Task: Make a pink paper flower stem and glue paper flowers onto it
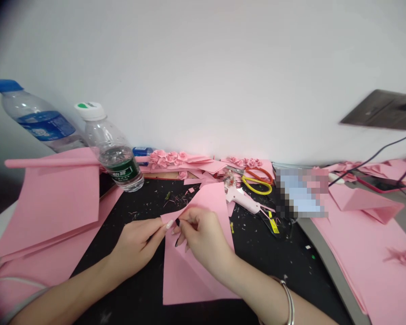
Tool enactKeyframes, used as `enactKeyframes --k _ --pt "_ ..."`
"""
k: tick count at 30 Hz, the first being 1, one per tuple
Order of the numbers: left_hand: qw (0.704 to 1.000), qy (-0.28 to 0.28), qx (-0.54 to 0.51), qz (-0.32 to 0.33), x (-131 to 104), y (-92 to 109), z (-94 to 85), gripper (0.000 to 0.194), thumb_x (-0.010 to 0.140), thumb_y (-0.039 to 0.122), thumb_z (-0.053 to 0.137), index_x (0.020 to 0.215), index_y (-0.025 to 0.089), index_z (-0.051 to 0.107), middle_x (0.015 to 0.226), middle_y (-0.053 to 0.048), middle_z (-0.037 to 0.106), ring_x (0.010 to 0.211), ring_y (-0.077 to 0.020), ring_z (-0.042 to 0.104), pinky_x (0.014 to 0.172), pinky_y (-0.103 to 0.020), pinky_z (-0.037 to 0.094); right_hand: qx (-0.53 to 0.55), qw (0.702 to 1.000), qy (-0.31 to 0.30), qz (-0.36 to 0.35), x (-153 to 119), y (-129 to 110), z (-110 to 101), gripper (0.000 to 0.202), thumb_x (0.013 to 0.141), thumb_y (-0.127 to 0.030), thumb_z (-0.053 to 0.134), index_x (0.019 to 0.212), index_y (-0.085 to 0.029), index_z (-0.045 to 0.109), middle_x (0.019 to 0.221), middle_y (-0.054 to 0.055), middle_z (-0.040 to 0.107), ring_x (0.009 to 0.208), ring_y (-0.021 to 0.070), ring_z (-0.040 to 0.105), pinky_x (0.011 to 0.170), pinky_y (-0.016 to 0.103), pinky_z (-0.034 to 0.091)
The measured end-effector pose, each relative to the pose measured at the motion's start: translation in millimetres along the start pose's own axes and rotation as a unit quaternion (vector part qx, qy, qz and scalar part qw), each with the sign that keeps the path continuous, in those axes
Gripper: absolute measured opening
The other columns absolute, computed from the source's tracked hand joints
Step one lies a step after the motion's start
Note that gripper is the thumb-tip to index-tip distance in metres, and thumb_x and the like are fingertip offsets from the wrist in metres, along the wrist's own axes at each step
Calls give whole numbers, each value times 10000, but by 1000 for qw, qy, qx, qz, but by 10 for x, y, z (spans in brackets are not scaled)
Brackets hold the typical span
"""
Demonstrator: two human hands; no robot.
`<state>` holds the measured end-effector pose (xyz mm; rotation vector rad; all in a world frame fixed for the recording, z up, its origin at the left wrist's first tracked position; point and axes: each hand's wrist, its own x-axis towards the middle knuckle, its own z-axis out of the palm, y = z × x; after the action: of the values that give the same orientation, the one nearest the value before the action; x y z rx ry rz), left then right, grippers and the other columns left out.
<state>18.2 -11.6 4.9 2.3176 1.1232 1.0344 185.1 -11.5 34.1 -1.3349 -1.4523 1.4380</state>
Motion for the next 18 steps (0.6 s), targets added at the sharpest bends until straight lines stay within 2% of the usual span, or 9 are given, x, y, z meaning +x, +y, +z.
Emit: enactKeyframes --k 6,13,18 --pt "1000 -5 1 -3 -16 10 28 285 891 141 418 620 172 501 525 32 462 459 -90 416 499 -199 332 -21 999 37 -32 -2 47 12 153 701 -89 517 586 -184 482 515 -56 498 442 73 443 429 198 353" --pt "992 5 -61 -108 25 39 35 381 890 200 420 525 174 313 500 70 282 444 -65 269 444 -204 227 -40 996 38 -67 1 43 29 153 675 -101 495 574 -191 423 541 -65 394 508 78 359 469 209 299" --pt "979 -8 -112 -168 29 -3 54 377 880 234 422 539 179 272 532 68 229 484 -72 235 453 -214 193 -63 994 36 -83 4 61 37 171 663 -71 477 586 -196 390 562 -63 365 534 83 341 484 212 284"
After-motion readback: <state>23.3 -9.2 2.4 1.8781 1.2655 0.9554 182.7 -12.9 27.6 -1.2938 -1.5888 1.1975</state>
